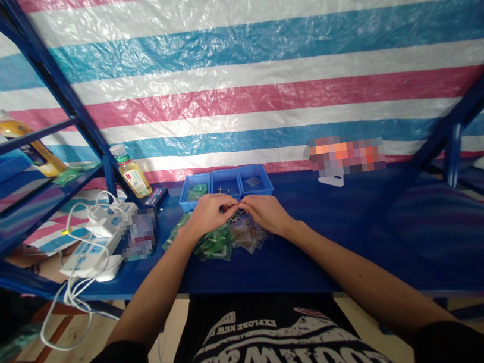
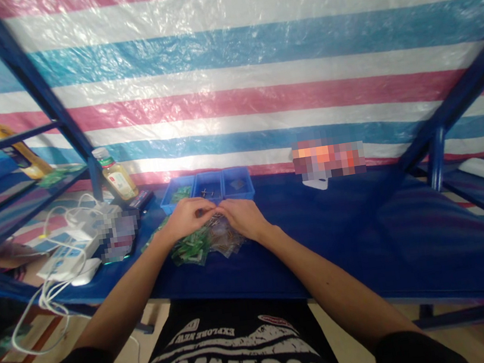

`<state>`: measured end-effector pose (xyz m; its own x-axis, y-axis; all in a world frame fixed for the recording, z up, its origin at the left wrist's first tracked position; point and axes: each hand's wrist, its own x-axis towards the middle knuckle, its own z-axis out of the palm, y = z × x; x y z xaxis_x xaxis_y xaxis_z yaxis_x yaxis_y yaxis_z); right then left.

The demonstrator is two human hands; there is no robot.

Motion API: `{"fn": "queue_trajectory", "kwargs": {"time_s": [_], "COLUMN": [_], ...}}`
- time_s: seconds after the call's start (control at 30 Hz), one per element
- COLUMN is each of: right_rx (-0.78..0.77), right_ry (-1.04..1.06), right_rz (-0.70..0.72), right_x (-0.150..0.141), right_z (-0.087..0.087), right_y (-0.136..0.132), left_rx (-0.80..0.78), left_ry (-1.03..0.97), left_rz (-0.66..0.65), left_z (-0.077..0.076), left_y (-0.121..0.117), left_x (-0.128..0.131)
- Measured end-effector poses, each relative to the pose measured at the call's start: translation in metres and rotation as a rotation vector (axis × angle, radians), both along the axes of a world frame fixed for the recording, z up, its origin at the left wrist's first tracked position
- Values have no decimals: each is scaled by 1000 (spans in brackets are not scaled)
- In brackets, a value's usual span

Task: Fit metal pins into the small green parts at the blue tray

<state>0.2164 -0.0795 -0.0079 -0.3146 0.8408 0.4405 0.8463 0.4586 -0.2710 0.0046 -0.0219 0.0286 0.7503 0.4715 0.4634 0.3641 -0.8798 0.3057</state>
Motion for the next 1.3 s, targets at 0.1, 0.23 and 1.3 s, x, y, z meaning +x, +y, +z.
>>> {"fn": "queue_trajectory", "kwargs": {"time_s": [0.1, 0.23, 1.3], "right_rx": [-4, 9, 99], "right_ry": [-14, 3, 112], "right_rz": [-10, -7, 15], "right_x": [0, 1, 5], "right_z": [1, 0, -5], "right_y": [0, 1, 3], "left_rx": [-8, -39, -16], "left_ry": [-1, 6, 31], "left_rz": [-3, -26, 25], "left_z": [0, 0, -4], "left_y": [0, 1, 5], "left_x": [0, -1, -3]}}
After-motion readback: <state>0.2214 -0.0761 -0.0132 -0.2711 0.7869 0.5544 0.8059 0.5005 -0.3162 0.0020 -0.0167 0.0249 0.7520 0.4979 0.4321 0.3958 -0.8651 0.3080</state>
